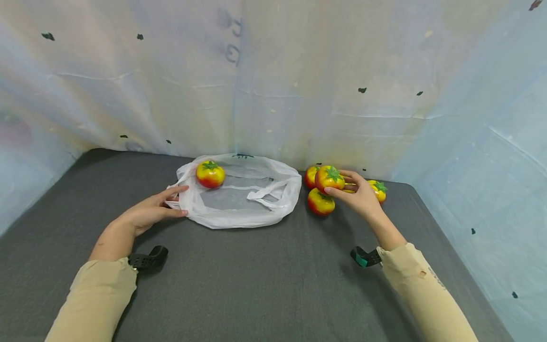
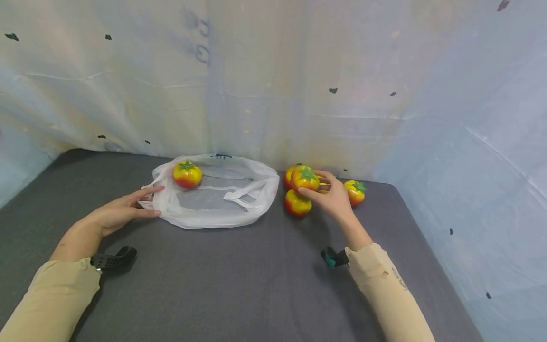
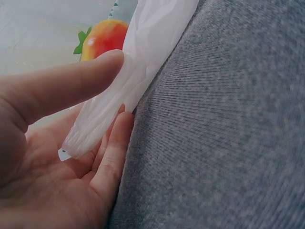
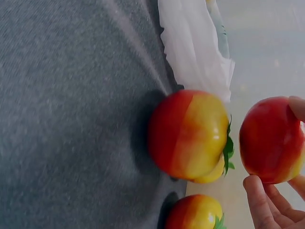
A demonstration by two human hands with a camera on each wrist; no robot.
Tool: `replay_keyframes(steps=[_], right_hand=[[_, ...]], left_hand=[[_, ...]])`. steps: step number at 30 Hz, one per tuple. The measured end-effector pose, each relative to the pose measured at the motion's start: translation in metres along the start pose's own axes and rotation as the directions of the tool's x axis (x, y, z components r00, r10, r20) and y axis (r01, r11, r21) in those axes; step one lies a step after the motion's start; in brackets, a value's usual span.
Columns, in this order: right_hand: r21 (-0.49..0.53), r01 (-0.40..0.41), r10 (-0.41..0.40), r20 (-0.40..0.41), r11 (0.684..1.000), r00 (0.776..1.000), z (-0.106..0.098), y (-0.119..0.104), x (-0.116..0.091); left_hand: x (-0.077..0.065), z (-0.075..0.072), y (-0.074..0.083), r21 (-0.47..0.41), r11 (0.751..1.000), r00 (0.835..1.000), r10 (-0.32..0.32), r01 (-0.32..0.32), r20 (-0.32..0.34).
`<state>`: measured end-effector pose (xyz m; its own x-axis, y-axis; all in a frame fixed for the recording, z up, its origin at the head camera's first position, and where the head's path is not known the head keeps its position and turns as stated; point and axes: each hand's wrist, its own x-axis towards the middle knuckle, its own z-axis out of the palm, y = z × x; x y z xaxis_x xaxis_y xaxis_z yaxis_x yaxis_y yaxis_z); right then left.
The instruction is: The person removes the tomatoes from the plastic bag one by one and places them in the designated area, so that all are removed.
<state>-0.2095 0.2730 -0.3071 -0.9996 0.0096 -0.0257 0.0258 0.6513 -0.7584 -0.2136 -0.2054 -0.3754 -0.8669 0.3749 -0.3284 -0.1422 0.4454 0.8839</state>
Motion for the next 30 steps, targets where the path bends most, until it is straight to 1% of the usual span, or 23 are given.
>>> replay_keyframes(steps=[4,8,17,26,30], right_hand=[[0.000,-0.018,0.018,-0.001,1.000,1.000,-0.004,0.004,-0.001],[-0.023,-0.021,0.021,0.000,1.000,1.000,-0.008,0.008,-0.002],[-0.089,-0.017,0.014,-0.032,0.996,0.999,-0.017,0.013,-0.008],[-0.118,-0.009,0.006,-0.029,0.993,1.000,-0.023,0.022,-0.010],[-0.156,-0.009,0.005,-0.026,0.988,1.000,-0.025,0.026,-0.012]], left_hand=[[0.000,0.000,-0.001,-0.011,1.000,1.000,-0.001,0.001,0.005],[0.000,-0.001,-0.002,-0.008,1.000,1.000,-0.003,0.003,0.007],[0.000,-0.001,-0.002,-0.014,1.000,1.000,0.000,0.000,0.005],[0.001,0.000,-0.002,-0.004,1.000,1.000,-0.007,0.007,0.000],[0.002,-0.001,-0.002,-0.005,1.000,1.000,-0.010,0.010,0.004]])
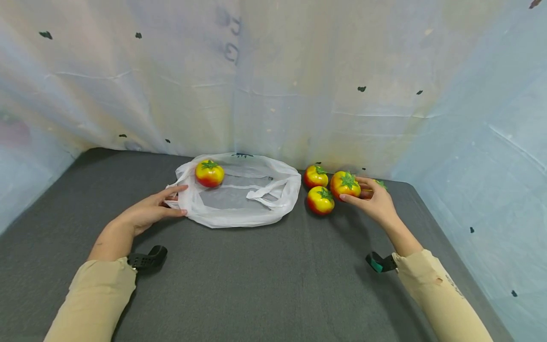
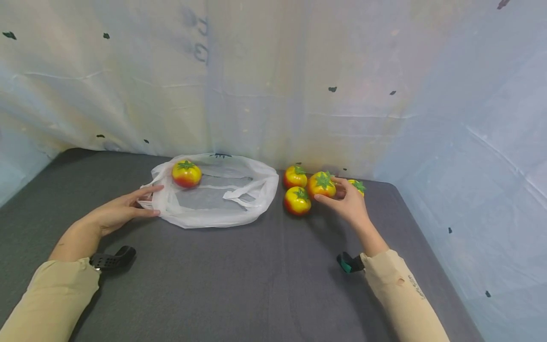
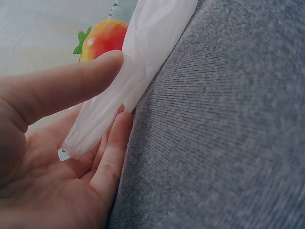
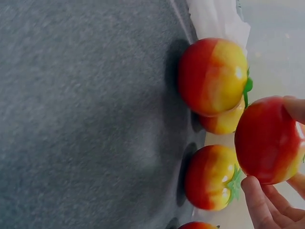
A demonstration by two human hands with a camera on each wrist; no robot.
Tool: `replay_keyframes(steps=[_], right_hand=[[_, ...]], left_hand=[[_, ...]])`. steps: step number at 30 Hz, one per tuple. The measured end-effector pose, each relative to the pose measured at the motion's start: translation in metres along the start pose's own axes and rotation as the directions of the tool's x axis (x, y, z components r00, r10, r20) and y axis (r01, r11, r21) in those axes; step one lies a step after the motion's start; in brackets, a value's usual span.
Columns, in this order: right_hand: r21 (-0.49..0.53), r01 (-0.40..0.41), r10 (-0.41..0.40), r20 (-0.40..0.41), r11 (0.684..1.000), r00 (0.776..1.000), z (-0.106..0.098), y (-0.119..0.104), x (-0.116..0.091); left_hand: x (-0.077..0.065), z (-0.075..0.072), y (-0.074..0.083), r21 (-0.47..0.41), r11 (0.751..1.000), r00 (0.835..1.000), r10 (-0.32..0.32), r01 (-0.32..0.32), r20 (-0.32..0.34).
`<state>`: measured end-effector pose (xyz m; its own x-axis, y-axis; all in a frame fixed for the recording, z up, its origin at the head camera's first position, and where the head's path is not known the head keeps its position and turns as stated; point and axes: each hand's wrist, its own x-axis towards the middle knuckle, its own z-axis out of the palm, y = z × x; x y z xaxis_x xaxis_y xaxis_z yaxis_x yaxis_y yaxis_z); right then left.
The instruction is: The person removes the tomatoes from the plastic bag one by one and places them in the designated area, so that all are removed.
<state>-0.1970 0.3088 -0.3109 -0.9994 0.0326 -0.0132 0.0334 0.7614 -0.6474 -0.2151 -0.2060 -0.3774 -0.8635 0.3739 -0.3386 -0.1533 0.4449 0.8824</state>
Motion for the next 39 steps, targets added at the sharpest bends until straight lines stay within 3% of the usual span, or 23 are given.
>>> replay_keyframes(steps=[15,39], right_hand=[[-0.104,-0.017,0.021,0.038,0.994,0.999,0.005,0.022,-0.004],[-0.102,-0.063,0.067,0.040,0.993,0.997,0.020,0.039,-0.002]], left_hand=[[0.001,0.000,0.000,0.006,1.000,1.000,0.004,-0.004,-0.008],[0.001,-0.001,-0.002,-0.002,1.000,1.000,0.011,-0.011,-0.001]])
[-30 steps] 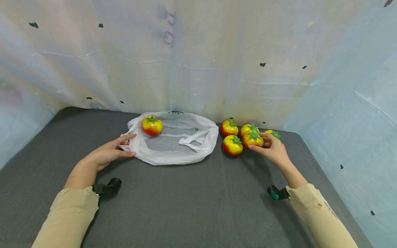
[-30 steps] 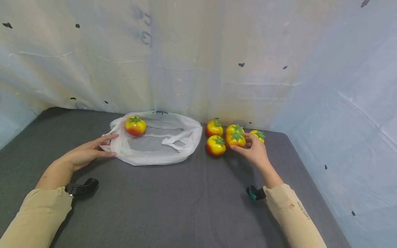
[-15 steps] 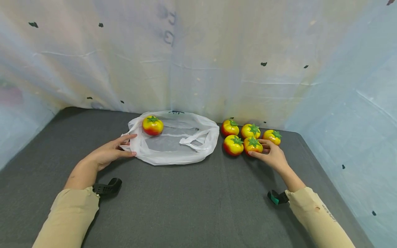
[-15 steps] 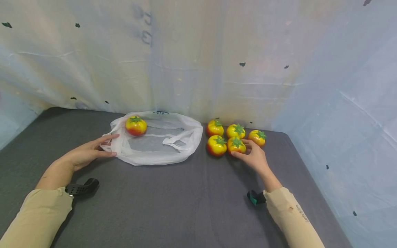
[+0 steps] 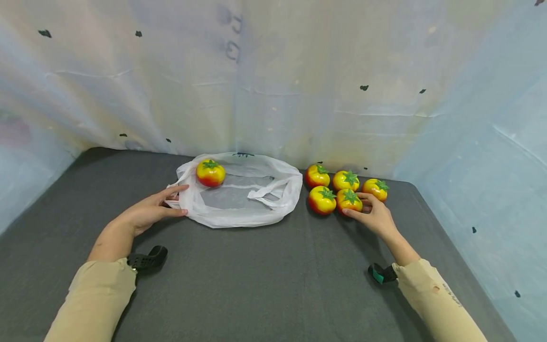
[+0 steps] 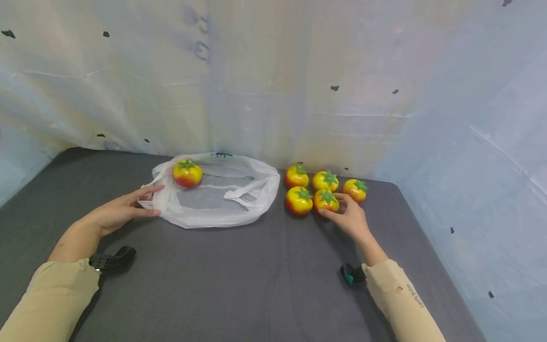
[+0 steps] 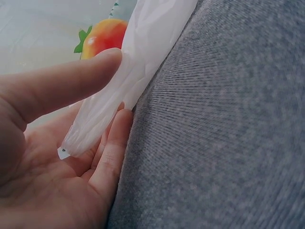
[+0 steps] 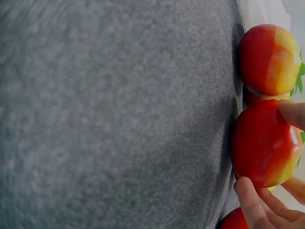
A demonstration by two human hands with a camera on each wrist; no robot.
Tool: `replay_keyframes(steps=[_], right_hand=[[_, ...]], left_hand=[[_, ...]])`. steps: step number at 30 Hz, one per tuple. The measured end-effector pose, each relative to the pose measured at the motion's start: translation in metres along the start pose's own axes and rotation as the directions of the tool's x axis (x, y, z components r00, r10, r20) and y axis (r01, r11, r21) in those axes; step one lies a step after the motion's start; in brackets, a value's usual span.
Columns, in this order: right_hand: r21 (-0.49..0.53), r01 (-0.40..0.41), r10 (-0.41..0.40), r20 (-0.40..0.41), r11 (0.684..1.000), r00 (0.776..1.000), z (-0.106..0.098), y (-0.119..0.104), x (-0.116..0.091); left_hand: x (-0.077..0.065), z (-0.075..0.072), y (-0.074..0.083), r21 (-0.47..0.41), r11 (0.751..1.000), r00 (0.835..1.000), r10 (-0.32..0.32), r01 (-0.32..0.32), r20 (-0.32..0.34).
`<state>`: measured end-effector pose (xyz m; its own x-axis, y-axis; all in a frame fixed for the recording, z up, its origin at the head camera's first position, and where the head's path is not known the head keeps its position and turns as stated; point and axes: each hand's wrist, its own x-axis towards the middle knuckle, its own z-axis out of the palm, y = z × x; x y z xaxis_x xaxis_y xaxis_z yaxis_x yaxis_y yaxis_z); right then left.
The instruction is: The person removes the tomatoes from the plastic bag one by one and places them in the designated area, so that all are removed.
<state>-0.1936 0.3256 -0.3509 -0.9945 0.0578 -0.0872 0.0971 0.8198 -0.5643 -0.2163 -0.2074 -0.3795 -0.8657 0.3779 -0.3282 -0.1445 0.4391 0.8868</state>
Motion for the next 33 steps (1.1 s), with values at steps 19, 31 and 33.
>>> replay_keyframes(steps=[19,31,33], right_hand=[[-0.012,-0.021,0.021,0.051,1.000,0.998,-0.006,-0.008,-0.003],[0.048,-0.025,0.023,0.036,0.999,0.999,-0.019,-0.020,0.001],[0.059,-0.027,0.026,0.018,0.998,0.999,-0.021,-0.021,0.001]], left_hand=[[-0.002,0.002,0.001,-0.007,1.000,1.000,0.021,-0.021,0.000],[-0.003,0.001,0.002,-0.005,1.000,1.000,0.016,-0.016,-0.003],[-0.003,0.001,0.002,-0.002,1.000,1.000,0.016,-0.016,-0.005]])
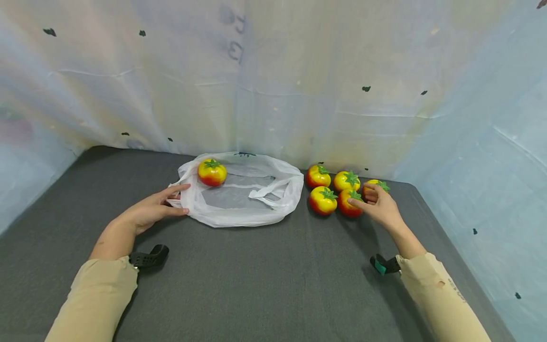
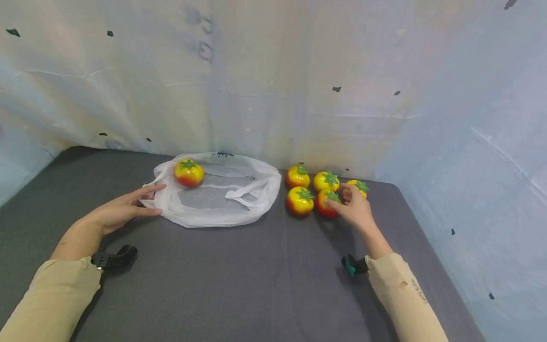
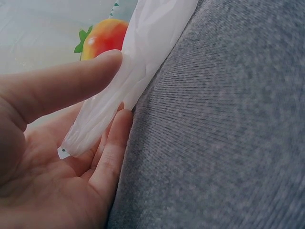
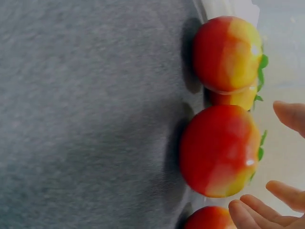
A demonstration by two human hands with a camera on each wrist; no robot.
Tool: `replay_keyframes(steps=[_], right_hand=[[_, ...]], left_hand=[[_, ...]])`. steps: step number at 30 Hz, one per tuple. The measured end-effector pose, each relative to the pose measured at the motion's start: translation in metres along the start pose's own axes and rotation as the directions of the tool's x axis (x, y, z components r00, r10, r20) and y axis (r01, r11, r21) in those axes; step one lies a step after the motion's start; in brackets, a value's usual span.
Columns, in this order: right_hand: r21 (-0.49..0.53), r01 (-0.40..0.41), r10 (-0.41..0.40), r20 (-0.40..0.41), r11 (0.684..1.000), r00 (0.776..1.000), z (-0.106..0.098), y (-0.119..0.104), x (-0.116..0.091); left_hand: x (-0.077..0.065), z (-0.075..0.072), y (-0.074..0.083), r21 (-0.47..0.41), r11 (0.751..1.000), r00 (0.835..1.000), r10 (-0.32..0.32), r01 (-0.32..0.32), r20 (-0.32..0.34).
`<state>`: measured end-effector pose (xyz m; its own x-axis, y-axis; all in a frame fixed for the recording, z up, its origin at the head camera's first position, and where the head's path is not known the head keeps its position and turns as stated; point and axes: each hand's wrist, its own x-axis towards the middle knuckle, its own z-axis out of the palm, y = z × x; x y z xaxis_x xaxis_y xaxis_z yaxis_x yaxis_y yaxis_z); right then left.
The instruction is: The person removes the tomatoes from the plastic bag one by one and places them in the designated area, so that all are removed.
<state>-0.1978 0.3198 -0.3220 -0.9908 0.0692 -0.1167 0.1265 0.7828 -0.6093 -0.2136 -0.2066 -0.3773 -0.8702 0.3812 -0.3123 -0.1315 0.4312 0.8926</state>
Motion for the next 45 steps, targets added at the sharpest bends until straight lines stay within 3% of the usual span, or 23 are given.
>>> replay_keyframes(steps=[7,20,32,45], right_hand=[[0.073,0.036,-0.030,-0.079,0.997,0.996,-0.006,-0.007,0.002],[0.139,0.069,-0.056,-0.095,0.988,0.994,-0.006,-0.018,0.003],[0.230,0.116,-0.099,-0.084,0.966,0.992,0.007,-0.036,0.010],[0.262,0.153,-0.133,-0.092,0.953,0.987,0.027,-0.053,0.017]], left_hand=[[0.000,0.000,0.000,0.001,1.000,1.000,0.001,-0.001,0.000],[0.000,0.001,0.000,0.002,1.000,1.000,-0.005,0.005,-0.002],[0.001,0.000,0.000,0.000,1.000,1.000,-0.006,0.006,0.002],[0.003,0.001,-0.001,0.020,1.000,1.000,-0.009,0.009,0.000]])
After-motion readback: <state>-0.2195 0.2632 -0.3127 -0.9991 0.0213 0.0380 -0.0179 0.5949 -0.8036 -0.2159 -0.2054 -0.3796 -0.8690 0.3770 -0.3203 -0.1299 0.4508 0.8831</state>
